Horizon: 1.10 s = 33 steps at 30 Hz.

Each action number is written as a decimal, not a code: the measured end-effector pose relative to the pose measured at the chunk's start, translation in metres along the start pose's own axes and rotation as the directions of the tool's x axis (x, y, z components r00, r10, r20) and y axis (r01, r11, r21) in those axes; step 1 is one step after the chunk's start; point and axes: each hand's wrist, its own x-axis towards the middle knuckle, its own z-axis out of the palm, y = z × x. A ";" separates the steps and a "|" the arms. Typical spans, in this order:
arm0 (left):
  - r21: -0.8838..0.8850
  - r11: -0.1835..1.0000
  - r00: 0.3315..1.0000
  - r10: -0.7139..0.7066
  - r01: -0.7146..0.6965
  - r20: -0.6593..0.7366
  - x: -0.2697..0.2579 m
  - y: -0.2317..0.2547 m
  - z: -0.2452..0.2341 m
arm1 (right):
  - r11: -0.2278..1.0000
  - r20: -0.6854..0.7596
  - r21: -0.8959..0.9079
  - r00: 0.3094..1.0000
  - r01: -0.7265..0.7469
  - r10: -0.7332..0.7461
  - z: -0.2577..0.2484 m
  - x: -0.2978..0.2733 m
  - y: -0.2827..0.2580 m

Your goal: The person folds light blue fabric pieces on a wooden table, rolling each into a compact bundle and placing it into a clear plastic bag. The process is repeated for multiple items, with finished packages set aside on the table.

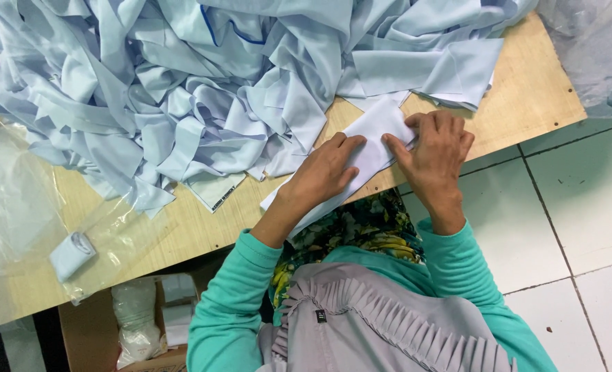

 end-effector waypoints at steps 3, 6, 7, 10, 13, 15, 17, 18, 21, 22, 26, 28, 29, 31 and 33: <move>-0.027 1.000 1.000 -0.012 0.012 0.025 0.001 0.002 -0.005 | 0.997 0.062 0.079 0.998 -0.002 -0.003 0.004 0.006 0.000; -0.051 0.998 0.999 -0.027 0.029 0.033 0.004 -0.002 -0.002 | 0.984 -0.003 0.172 0.999 0.039 -0.039 0.013 0.006 0.000; -0.049 0.998 0.999 -0.028 0.030 0.027 0.006 -0.004 -0.002 | 0.984 -0.005 0.172 0.999 0.045 -0.044 0.014 0.007 -0.003; -0.066 0.997 0.999 -0.026 0.027 0.025 0.006 -0.004 -0.002 | 0.928 -0.085 0.357 0.993 0.106 -0.080 0.018 0.003 -0.010; -0.082 0.997 1.000 -0.011 0.012 0.022 0.005 -0.001 -0.005 | 0.797 -0.100 0.599 0.995 0.078 -0.023 0.018 -0.002 -0.017; -0.091 0.996 1.000 -0.012 0.014 0.026 0.007 -0.004 -0.005 | 0.711 -0.202 0.668 0.973 0.221 -0.113 0.014 -0.003 -0.023; -0.111 0.994 0.999 -0.020 0.023 0.028 0.009 -0.016 0.003 | 0.692 -0.205 0.677 0.967 0.253 -0.153 0.015 -0.006 -0.027; -0.130 0.991 0.999 -0.023 0.027 0.030 0.011 -0.022 0.007 | 0.672 -0.213 0.684 0.958 0.285 -0.189 0.016 -0.006 -0.029; -0.284 0.955 0.995 -0.064 0.082 0.072 0.014 -0.020 -0.007 | 0.635 -0.222 0.691 0.937 0.346 -0.269 0.017 -0.015 -0.033; -0.285 0.955 0.995 -0.064 0.083 0.073 0.015 -0.021 -0.011 | 0.635 -0.221 0.691 0.938 0.345 -0.268 0.017 -0.018 -0.033; -0.553 0.805 0.977 -0.185 0.215 0.110 0.014 -0.025 -0.020 | 0.698 -0.220 0.609 0.926 0.376 -0.306 0.021 -0.025 -0.035; -0.623 0.738 0.965 -0.230 0.259 0.129 0.012 -0.025 -0.017 | 0.735 -0.244 0.553 0.920 0.392 -0.308 0.015 -0.023 -0.037; -0.556 0.816 0.984 -0.173 0.159 0.027 0.011 -0.025 -0.014 | 0.714 -0.255 0.606 0.936 0.351 -0.244 0.008 -0.019 -0.038; -0.474 0.878 0.991 -0.111 0.066 -0.068 0.008 -0.020 -0.008 | 0.685 -0.257 0.659 0.949 0.309 -0.180 -0.003 -0.014 -0.036; -0.290 0.957 0.986 -0.069 0.023 -0.149 0.010 -0.014 -0.005 | 0.671 -0.212 0.716 0.976 0.192 -0.054 -0.009 -0.008 -0.029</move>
